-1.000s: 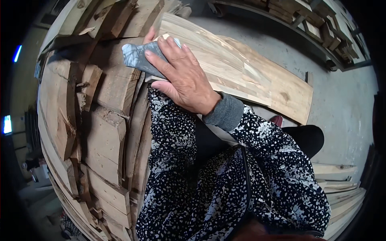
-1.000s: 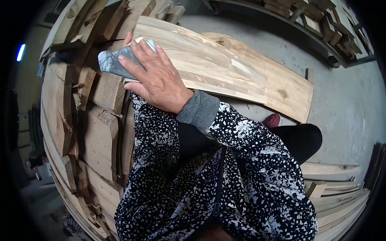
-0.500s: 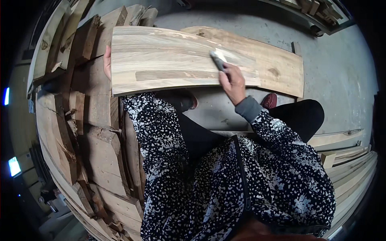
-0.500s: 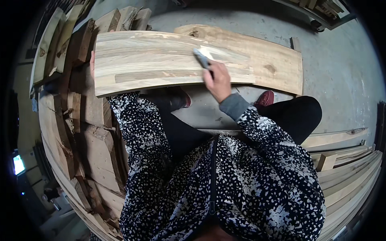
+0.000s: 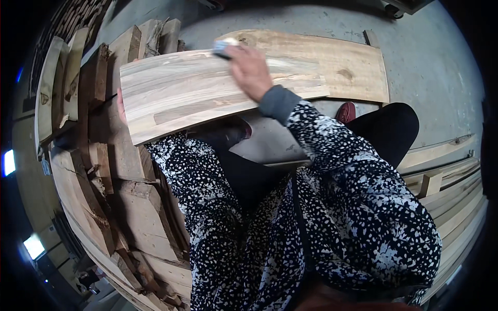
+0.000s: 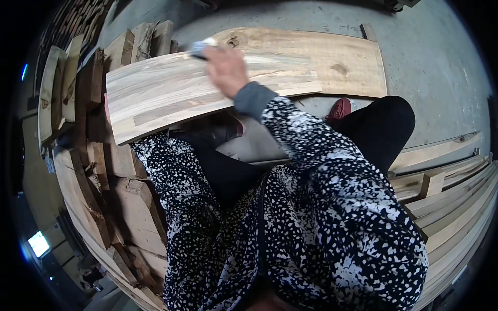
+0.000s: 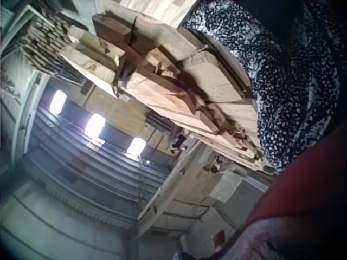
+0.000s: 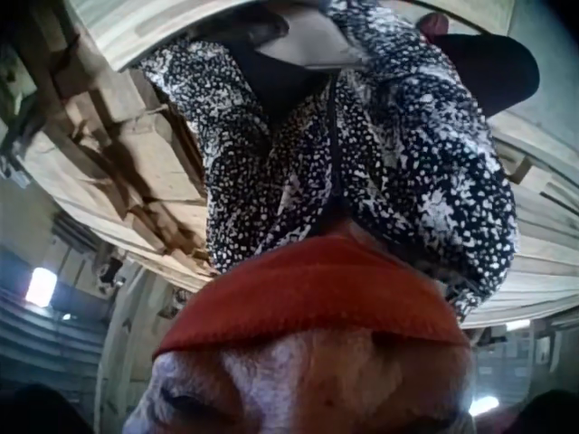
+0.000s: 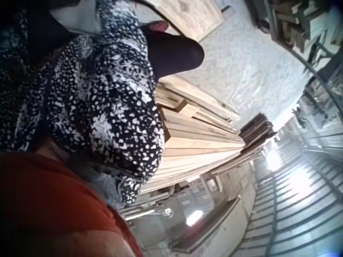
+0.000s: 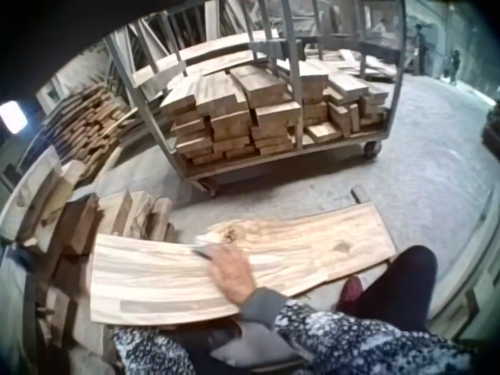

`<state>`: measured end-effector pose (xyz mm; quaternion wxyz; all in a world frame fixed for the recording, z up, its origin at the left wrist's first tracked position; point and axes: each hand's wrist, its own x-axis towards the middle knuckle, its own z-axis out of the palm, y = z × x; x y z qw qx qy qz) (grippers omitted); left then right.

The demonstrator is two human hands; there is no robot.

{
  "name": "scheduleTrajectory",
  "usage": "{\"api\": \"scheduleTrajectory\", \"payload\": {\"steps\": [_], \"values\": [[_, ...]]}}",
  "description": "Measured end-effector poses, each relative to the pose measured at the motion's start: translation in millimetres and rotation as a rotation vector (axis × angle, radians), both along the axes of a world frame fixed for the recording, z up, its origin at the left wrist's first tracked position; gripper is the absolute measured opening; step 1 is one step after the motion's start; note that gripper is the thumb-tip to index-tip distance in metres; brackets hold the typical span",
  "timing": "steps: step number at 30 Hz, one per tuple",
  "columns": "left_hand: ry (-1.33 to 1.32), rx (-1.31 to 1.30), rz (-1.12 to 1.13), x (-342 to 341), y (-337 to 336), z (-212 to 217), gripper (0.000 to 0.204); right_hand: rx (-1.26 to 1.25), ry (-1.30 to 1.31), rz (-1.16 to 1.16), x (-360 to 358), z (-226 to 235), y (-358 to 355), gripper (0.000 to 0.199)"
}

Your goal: Wiping and cleaning the surface of wooden boards in a woodworking facility.

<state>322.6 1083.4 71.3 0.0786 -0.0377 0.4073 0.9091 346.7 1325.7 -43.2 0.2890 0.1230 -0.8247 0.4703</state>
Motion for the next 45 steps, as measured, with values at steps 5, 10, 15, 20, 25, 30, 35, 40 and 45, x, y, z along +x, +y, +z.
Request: {"api": "scheduleTrajectory", "payload": {"steps": [5, 10, 15, 20, 25, 30, 35, 40, 45], "values": [[-0.021, -0.004, 0.002, -11.9, 6.4, -9.5, 0.048, 0.045, -0.773, -0.602, 11.1, -135.1, 138.7, 0.027], [-0.043, -0.069, -0.011, -13.5, 8.1, -13.9, 0.048, -0.332, -0.414, -0.282, 2.8, -48.1, 40.2, 0.027], [-0.083, -0.083, -0.113, -31.3, 38.2, -33.1, 0.048, -0.131, 0.068, 0.188, 54.9, 68.0, -58.2, 0.033], [-0.133, -0.114, -0.130, -25.5, 40.5, -51.3, 0.049, -0.020, 0.082, 0.145, 53.7, 14.4, -11.2, 0.033], [-0.136, -0.127, -0.091, -14.2, 26.8, -53.0, 0.049, 0.362, -0.093, -0.268, 59.2, -101.5, 99.6, 0.025], [-0.121, -0.161, -0.064, -9.5, 17.8, -43.2, 0.049, 0.294, -0.365, -0.768, 74.8, -155.6, 160.5, 0.019], [-0.126, -0.197, -0.043, -6.1, 13.5, -41.8, 0.050, -0.155, -0.109, -0.199, 53.9, -75.9, 60.8, 0.018], [-0.139, -0.224, -0.023, -2.3, 4.2, -44.8, 0.050, -0.211, -0.010, 0.060, 60.7, -16.6, 17.6, 0.031], [-0.150, -0.230, 0.013, 8.0, -5.4, -51.0, 0.050, 0.013, -0.009, -0.018, 58.3, -53.7, 51.2, 0.044]]}}
